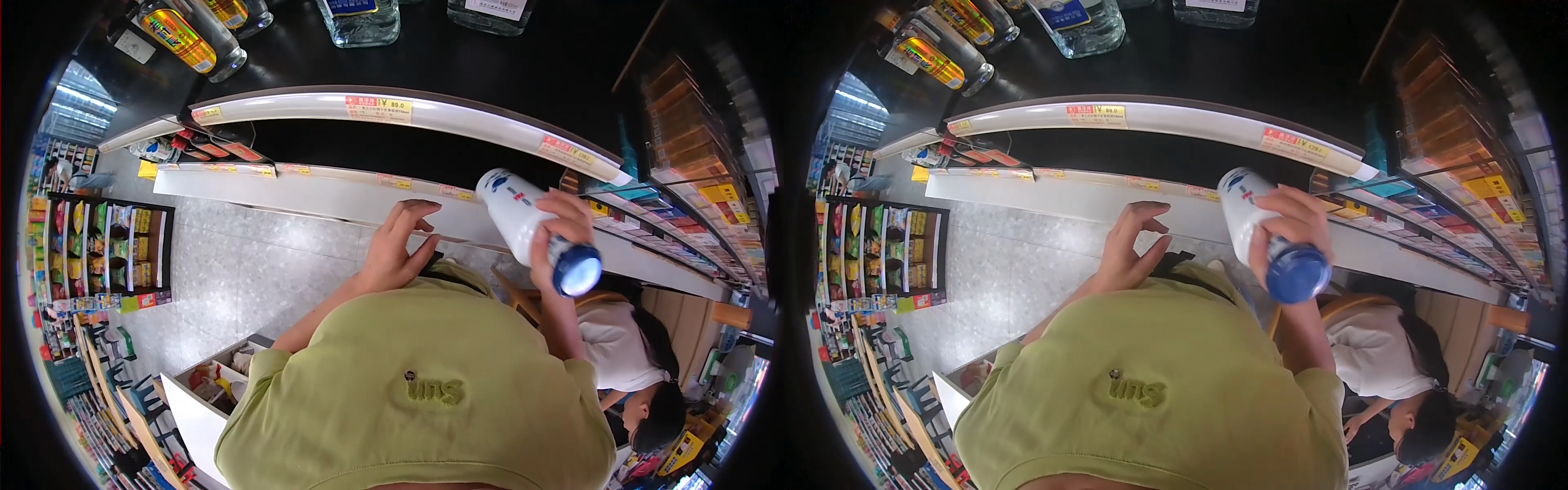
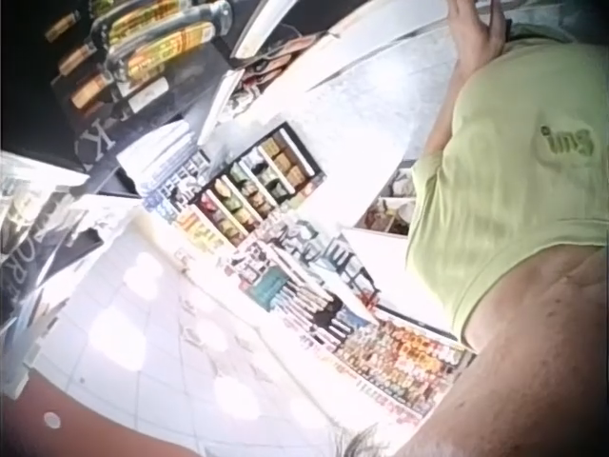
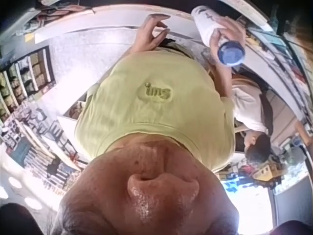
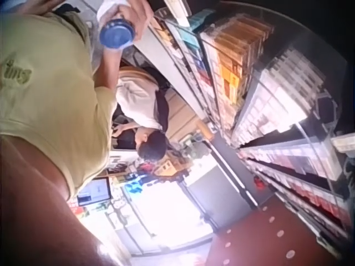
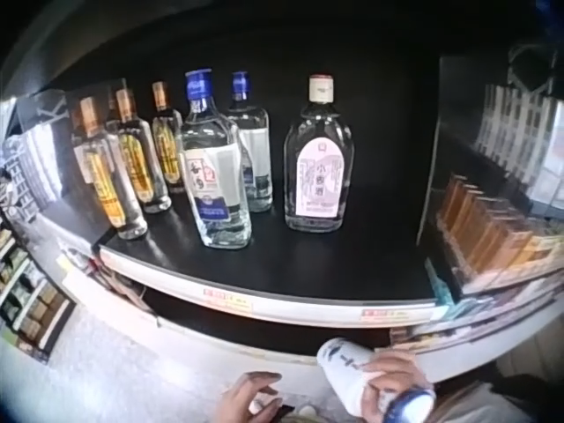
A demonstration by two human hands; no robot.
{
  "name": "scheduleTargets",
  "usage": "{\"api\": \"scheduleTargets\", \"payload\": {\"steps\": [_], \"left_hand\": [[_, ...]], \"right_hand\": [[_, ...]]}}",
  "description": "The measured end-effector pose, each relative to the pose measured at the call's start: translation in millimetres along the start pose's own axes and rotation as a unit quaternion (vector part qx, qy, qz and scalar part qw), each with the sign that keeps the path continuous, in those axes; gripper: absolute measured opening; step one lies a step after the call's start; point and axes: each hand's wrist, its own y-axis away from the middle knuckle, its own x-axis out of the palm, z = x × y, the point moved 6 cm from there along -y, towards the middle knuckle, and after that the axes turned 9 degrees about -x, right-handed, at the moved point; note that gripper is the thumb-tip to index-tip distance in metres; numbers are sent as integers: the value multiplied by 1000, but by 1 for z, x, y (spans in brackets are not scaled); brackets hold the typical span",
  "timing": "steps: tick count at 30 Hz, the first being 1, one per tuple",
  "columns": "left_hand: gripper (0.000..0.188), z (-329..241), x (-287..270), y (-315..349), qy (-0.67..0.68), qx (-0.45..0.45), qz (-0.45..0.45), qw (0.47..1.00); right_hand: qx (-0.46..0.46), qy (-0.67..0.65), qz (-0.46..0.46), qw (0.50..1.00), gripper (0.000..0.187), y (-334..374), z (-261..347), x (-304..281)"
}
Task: Organize and restock bottles of alcohol on the store shelf.
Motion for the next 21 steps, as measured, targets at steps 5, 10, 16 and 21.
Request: {"api": "scheduleTargets", "payload": {"steps": [5,10,16,21], "left_hand": [[47,4,2,2,14,-8,4,1000],[43,0,3,2,36,4,10,999],[44,3,-5,7,40,0,14,999],[43,9,-17,13,46,-1,-7,999]], "right_hand": [[69,-227,-94,967,27,-22,18,-44],[-81,-312,-142,936,21,-60,47,-91],[-153,-15,-155,976,37,-98,55,-101],[-114,-29,-239,964,15,-154,21,-81]]}}
